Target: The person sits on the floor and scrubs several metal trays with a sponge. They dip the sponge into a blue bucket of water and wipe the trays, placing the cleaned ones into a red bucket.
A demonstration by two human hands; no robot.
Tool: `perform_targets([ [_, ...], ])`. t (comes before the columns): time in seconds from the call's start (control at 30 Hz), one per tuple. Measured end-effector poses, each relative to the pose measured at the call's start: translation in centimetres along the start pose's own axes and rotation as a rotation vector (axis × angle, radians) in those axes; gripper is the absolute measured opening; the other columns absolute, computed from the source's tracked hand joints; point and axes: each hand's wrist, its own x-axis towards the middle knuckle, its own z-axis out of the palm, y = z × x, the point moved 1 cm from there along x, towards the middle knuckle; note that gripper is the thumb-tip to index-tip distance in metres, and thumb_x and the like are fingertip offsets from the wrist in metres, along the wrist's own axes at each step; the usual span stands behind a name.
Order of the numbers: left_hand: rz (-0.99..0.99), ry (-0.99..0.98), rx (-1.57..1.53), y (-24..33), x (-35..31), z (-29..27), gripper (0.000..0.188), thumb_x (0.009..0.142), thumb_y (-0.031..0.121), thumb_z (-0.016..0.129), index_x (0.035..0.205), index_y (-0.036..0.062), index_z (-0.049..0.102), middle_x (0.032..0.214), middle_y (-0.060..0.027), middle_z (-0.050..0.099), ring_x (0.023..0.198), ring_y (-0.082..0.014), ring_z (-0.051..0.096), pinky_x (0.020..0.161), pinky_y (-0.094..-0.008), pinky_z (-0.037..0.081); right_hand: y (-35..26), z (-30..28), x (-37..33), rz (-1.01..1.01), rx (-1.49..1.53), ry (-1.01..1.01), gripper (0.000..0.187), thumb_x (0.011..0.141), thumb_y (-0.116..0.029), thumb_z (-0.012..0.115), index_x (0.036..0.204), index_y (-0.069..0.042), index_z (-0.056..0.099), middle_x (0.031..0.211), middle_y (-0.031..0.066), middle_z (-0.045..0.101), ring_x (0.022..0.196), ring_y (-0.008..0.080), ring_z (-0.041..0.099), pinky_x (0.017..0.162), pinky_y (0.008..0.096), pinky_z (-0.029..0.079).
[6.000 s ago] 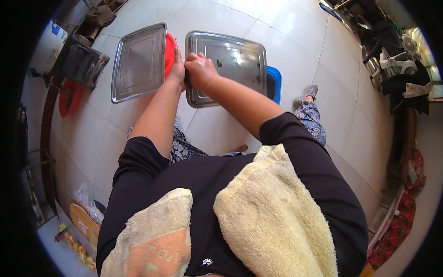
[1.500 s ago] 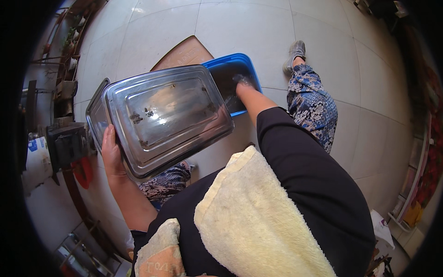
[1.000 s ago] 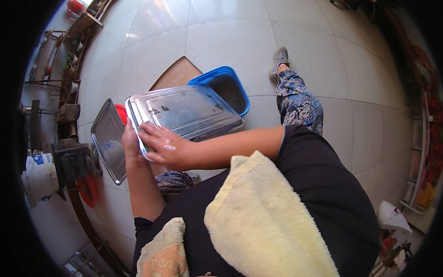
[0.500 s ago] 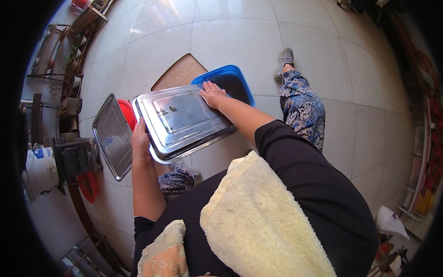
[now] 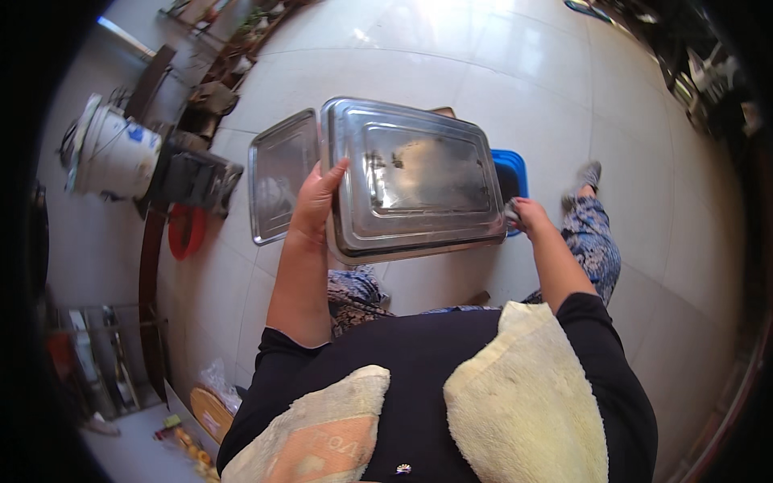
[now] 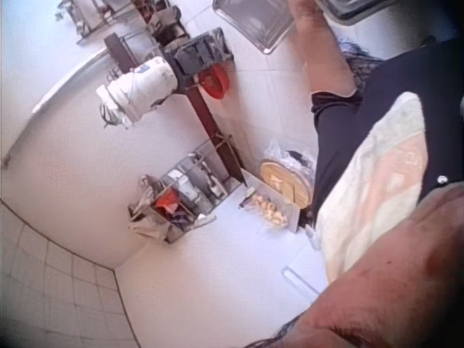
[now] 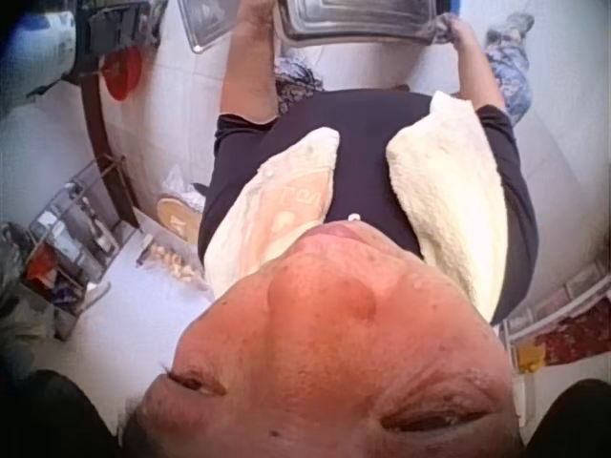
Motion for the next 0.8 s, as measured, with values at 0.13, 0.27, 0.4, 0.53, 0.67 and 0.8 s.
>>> perform_targets([
  [0.13,0.312,-0.054,0.229,4.6,-3.8,0.1,0.029,0.086,0.015,0.068,0.109,0.0022,0.058,0.090,-0.0007,0.063,0.077,-0.0095,0.057,0.070,-0.0271,0.047,-3.7,0.9,-4.2,-0.042,-0.081,0.041,0.035,0.084,-0.011,0.051,0.118,-0.018,0.058,0.100,0.0033,0.064,0.083,0.0155,0.063,0.056,0.0283,0.053],
  [0.27,0.439,0.025,0.675,6.5,-6.5,-0.5,0.018,0.084,0.011,0.066,0.099,0.0026,0.059,0.080,-0.0056,0.062,0.067,-0.0136,0.055,0.062,-0.0316,0.045,-5.0,0.4,-5.1,-0.104,-0.096,-0.020,0.037,0.085,-0.011,0.052,0.121,-0.015,0.057,0.104,0.0049,0.063,0.085,0.0176,0.063,0.061,0.0303,0.053],
  [0.4,0.642,0.246,0.980,4.9,-6.3,0.7,0.016,0.083,0.013,0.064,0.093,0.0040,0.054,0.078,-0.0185,0.058,0.066,-0.0350,0.056,0.061,-0.0405,0.045,-5.4,0.7,-5.6,-0.149,-0.190,-0.127,0.039,0.085,-0.011,0.052,0.124,-0.013,0.055,0.106,0.0055,0.063,0.088,0.0180,0.062,0.064,0.0313,0.053],
  [0.53,0.590,0.095,1.043,2.4,-5.6,2.4,0.018,0.082,0.014,0.062,0.090,0.0028,0.051,0.078,-0.0176,0.057,0.072,-0.0383,0.057,0.063,-0.0449,0.045,-5.4,1.1,-7.4,-0.166,-0.234,-0.201,0.035,0.084,-0.011,0.054,0.119,-0.013,0.058,0.100,0.0023,0.064,0.082,0.0147,0.061,0.060,0.0297,0.051],
  [0.67,0.933,0.005,1.113,2.4,-5.8,3.0,0.014,0.082,0.010,0.062,0.090,0.0060,0.052,0.081,-0.0150,0.058,0.076,-0.0365,0.056,0.063,-0.0441,0.045,-5.5,-0.2,-8.2,-0.120,-0.277,-0.199,0.034,0.085,-0.011,0.054,0.119,-0.014,0.059,0.100,0.0010,0.064,0.083,0.0145,0.061,0.063,0.0317,0.051],
  [0.8,1.042,0.067,1.433,2.2,-4.9,0.4,0.011,0.078,0.005,0.057,0.083,0.0106,0.050,0.073,-0.0095,0.050,0.070,-0.0307,0.054,0.057,-0.0414,0.046,-5.4,-0.6,-7.1,-0.113,-0.318,-0.169,0.034,0.085,-0.011,0.054,0.119,-0.013,0.059,0.101,0.0017,0.064,0.083,0.0150,0.061,0.063,0.0318,0.050],
])
